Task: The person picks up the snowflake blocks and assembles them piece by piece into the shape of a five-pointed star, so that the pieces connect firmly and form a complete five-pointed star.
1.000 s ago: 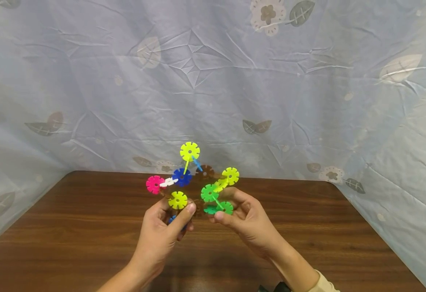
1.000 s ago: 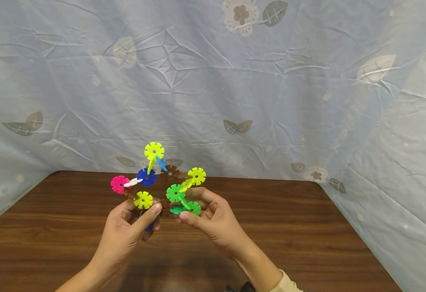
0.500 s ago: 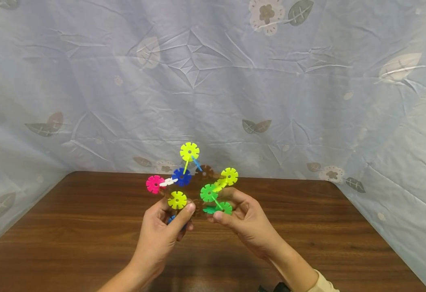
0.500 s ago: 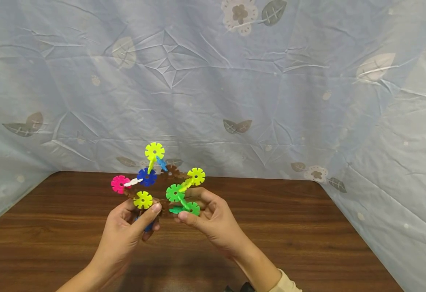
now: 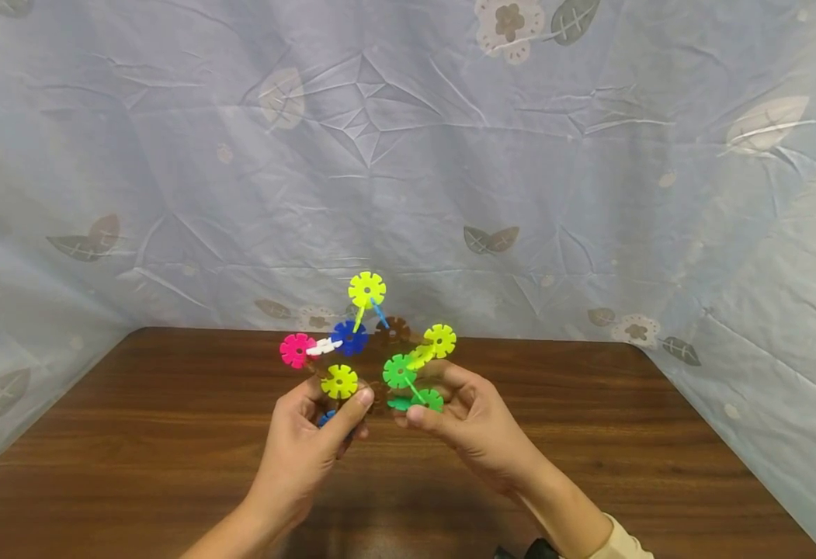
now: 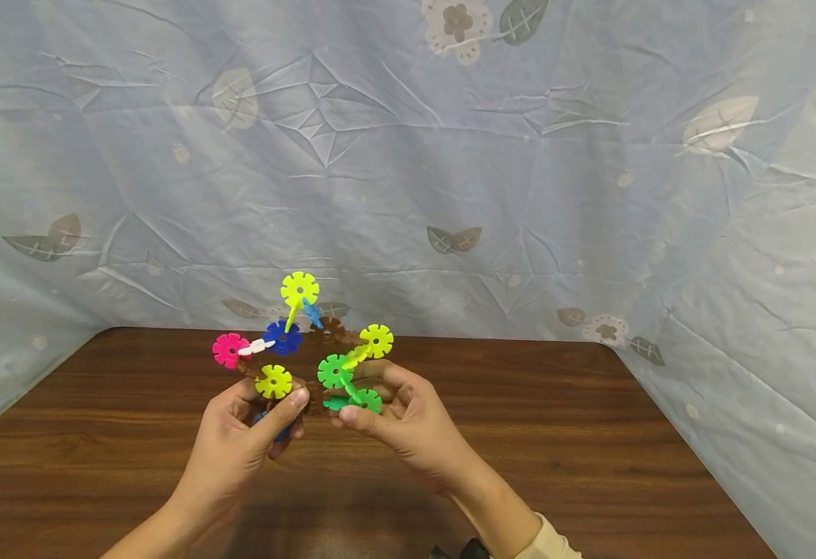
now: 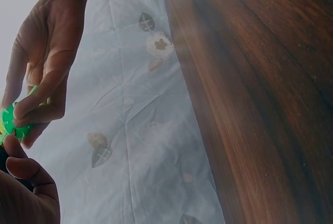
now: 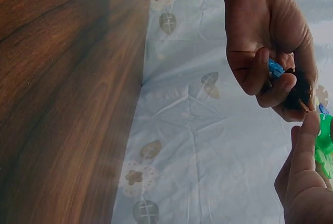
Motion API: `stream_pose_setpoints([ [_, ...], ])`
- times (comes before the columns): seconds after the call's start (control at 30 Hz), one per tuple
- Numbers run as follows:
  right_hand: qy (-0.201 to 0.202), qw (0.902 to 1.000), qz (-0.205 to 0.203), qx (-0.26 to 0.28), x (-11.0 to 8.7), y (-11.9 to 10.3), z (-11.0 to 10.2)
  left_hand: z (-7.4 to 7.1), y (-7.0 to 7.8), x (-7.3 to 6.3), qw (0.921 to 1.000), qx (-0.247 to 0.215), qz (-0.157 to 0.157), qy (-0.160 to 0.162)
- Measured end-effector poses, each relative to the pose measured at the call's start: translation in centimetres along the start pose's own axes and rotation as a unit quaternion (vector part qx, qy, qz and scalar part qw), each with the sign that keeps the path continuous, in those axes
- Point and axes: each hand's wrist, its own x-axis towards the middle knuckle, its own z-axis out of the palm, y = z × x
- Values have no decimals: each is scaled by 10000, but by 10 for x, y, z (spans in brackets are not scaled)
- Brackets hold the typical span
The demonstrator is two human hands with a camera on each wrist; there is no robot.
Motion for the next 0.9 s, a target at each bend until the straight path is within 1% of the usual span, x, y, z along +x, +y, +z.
stream_pose_setpoints([
  [0.13,79,10000,32,45,0,-1,2,1,-1,0,9999,-97,-17,77],
  [0.23,76,9999,-81,130,0,0,3,2,-1,0,9998,-162,-38,121],
  [0.4,4,9999,-112,118,-1,0,2,-1,0,2,9999,-118,13,-49],
  [0.5,-32,9999,-66,142,-1,0,2,-2,0,2,9999,-119,-64,-106],
  [0.6,17,9998,-107,184,-1,0,3,-1,0,1,9997,-170,-196,-22],
  [0.67,92,9997,-194,117,-1,0,5,1,0,0,9995,-233,-205,52],
  [0.8,295,9991,-301,-74,-2,1,9,5,-1,-2,9994,-304,-17,146],
  [0.9,400,9989,-224,-81,-1,2,10,6,-1,-3,9993,-278,36,249],
])
